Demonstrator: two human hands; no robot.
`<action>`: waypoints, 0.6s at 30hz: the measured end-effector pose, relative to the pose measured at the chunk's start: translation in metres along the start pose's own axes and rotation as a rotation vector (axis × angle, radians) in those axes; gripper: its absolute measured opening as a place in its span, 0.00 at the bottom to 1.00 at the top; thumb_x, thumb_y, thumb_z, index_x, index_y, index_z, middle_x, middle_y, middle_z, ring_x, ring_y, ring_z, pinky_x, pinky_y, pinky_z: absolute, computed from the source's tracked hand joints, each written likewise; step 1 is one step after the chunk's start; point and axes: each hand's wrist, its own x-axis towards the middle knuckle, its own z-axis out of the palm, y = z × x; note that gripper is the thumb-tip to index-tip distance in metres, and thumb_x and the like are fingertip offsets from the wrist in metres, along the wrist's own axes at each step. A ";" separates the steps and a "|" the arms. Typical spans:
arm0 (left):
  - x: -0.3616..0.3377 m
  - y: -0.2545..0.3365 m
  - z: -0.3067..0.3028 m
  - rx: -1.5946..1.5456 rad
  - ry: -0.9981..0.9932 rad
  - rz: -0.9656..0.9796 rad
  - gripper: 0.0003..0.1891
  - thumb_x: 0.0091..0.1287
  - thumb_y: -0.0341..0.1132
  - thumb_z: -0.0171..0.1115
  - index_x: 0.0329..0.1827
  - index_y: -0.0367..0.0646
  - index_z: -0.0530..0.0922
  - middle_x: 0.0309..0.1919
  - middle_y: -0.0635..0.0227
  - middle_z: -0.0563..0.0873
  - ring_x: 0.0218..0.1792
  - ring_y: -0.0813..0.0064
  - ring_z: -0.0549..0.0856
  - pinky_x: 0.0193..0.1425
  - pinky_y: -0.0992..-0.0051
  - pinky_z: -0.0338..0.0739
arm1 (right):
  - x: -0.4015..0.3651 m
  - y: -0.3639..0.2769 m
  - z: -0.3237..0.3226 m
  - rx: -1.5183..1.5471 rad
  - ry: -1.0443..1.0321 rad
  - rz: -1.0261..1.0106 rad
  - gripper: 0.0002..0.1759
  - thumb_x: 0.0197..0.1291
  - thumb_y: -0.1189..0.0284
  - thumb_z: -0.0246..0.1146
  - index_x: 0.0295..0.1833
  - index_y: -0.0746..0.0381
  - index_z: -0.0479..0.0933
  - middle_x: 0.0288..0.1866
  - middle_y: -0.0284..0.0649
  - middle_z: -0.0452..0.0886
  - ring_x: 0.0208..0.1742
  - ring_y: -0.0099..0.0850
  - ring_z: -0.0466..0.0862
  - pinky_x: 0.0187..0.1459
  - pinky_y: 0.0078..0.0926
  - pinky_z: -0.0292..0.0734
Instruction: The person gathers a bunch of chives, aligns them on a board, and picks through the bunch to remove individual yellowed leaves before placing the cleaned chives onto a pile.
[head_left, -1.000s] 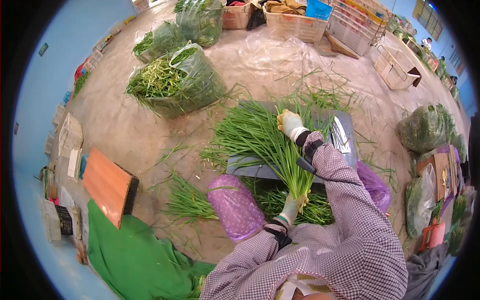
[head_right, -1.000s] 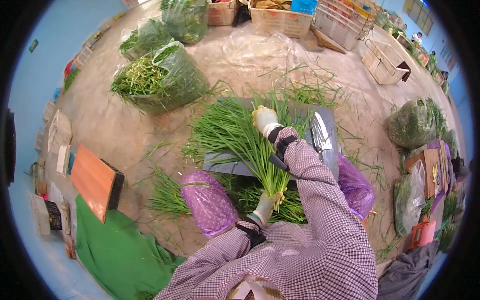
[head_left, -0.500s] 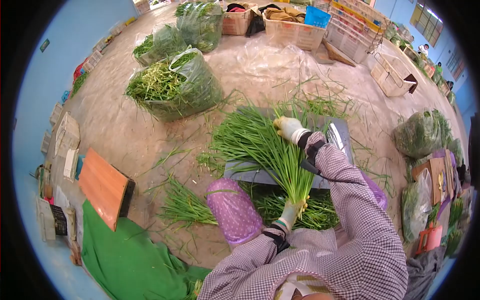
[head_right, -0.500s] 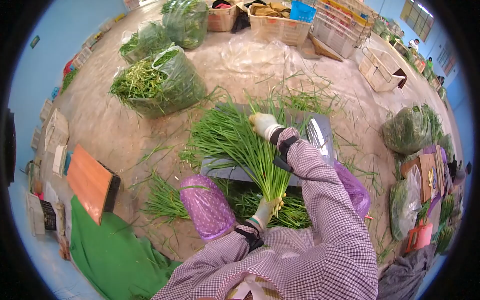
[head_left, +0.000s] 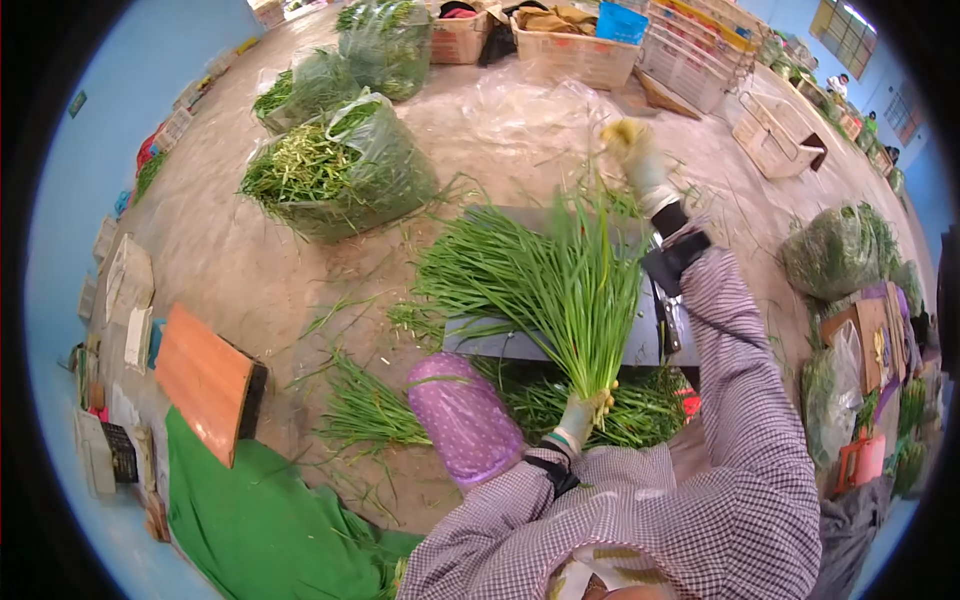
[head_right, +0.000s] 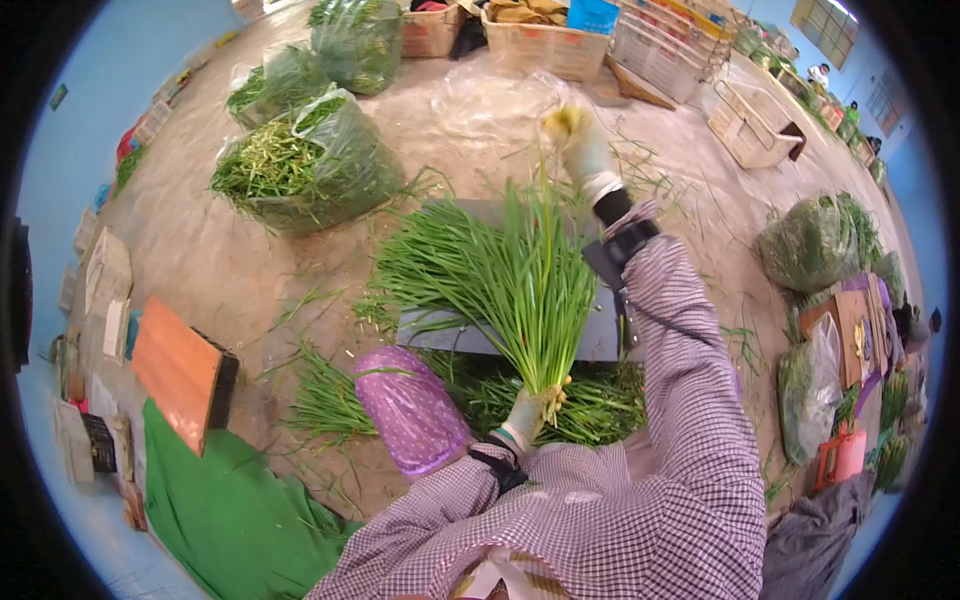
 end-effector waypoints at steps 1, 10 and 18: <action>-0.002 0.004 0.002 -0.022 -0.018 0.003 0.18 0.76 0.32 0.61 0.66 0.37 0.75 0.56 0.62 0.86 0.37 0.80 0.82 0.38 0.80 0.81 | 0.007 -0.009 -0.028 0.089 0.003 0.029 0.08 0.67 0.69 0.67 0.44 0.63 0.81 0.37 0.44 0.85 0.36 0.32 0.81 0.41 0.30 0.76; -0.016 0.043 0.021 -0.268 -0.168 0.157 0.21 0.72 0.37 0.67 0.63 0.36 0.76 0.53 0.56 0.86 0.33 0.79 0.80 0.33 0.81 0.76 | -0.138 -0.177 -0.237 -0.379 0.185 0.095 0.06 0.71 0.75 0.62 0.48 0.67 0.80 0.40 0.34 0.80 0.39 0.21 0.77 0.43 0.21 0.73; -0.016 0.091 0.031 -0.157 -0.170 0.282 0.20 0.73 0.35 0.65 0.64 0.38 0.74 0.51 0.58 0.85 0.34 0.76 0.79 0.34 0.78 0.75 | -0.394 -0.115 -0.164 -0.366 -1.143 0.529 0.30 0.70 0.61 0.63 0.76 0.49 0.69 0.62 0.48 0.81 0.41 0.33 0.87 0.49 0.33 0.84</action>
